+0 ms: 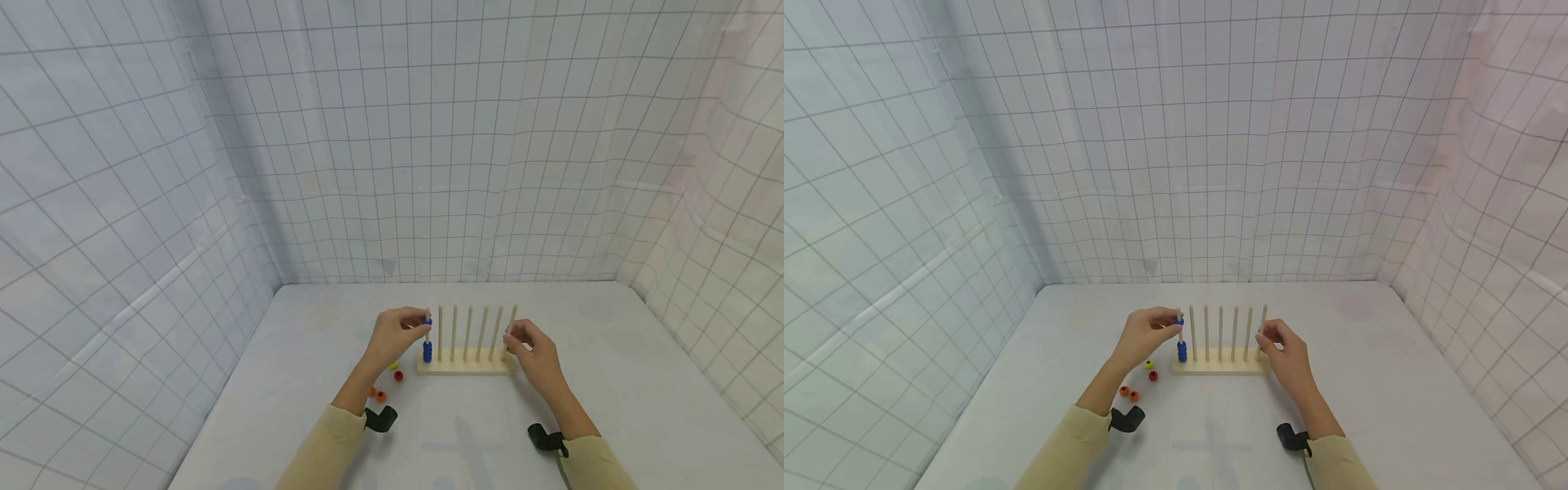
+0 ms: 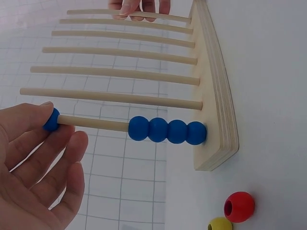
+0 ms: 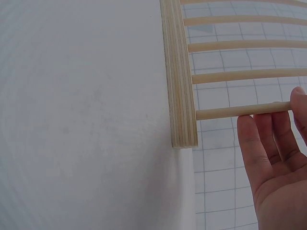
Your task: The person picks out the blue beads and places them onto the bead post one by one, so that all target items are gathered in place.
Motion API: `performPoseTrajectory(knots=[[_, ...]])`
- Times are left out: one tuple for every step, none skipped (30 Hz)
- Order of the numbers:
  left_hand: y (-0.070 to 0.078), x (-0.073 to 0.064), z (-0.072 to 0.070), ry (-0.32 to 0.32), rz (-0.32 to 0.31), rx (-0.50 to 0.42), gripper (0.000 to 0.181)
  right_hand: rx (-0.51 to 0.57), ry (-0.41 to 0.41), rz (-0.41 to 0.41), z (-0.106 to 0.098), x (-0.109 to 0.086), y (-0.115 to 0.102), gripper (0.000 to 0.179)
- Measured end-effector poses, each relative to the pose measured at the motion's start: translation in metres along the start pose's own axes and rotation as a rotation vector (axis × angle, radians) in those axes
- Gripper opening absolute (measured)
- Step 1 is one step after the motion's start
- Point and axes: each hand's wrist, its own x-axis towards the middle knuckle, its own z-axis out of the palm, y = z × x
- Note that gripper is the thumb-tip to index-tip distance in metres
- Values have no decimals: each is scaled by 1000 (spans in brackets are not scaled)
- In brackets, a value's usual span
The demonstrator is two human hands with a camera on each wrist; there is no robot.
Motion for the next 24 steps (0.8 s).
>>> performPoseTrajectory(knots=[[0, 0, 0, -2, -7, 3, 24, -5, -2, 0, -1, -1, -5, 8], [0, 0, 1, -4, -11, 5, 24, -7, -3, 1, -2, -1, -10, 9], [0, 0, 1, -6, -14, 5, 24, -14, -4, -2, -2, -2, -14, 9], [0, -1, 1, -7, -16, 4, 24, -18, -4, 0, -2, -2, -16, 9], [-1, -1, 1, -8, -18, 4, 24, -18, -3, 0, -3, -3, -17, 9], [-1, 0, 1, -7, -19, 1, 23, -20, -2, 0, -3, -3, -18, 10], [-2, 0, 2, -7, -19, 0, 23, -21, -1, -4, -3, -3, -18, 10], [-2, 0, 2, -7, -18, -1, 23, -20, 1, -8, -3, -3, -18, 10], [-2, 0, 2, -7, -18, -1, 23, -21, 3, -14, -2, -3, -17, 11], [-3, 0, 2, -7, -18, 0, 23, -17, 6, -17, -2, -3, -17, 11], [-4, 0, 3, -6, -18, 1, 23, -14, 8, -21, -2, -3, -16, 11], [-4, 0, 3, -8, -20, 3, 23, -14, 11, -26, -2, -3, -15, 11], [-5, 0, 3, -9, -19, 7, 23, -20, 10, -35, -1, -3, -12, 9], [-5, 0, 3, -10, -21, 12, 23, -27, 11, -39, -1, -3, -10, 8], [-6, 0, 4, -11, -25, 14, 23, -32, 9, -45, -1, -2, -8, 7], [-6, 0, 4, -12, -30, 19, 23, -38, 10, -47, 0, -2, -6, 6], [-7, 0, 5, -13, -36, 21, 23, -39, 11, -48, 0, -2, -6, 6], [-7, 0, 5, -15, -43, 24, 23, -38, 12, -47, 0, -2, -6, 6], [-8, 0, 5, -15, -45, 27, 23, -35, 12, -46, 0, -2, -7, 7], [-8, 0, 6, -17, -52, 27, 23, -30, 14, -40, 0, -2, -9, 7], [-8, 0, 6, -18, -55, 27, 23, -22, 15, -34, -1, -2, -11, 7], [-9, -1, 6, -21, -58, 28, 24, -14, 17, -25, -1, -3, -13, 8], [-10, -1, 6, -23, -59, 28, 24, -6, 17, -18, -1, -3, -15, 8], [-10, -1, 6, -24, -59, 30, 24, -5, 15, -13, -1, -2, -14, 8]])
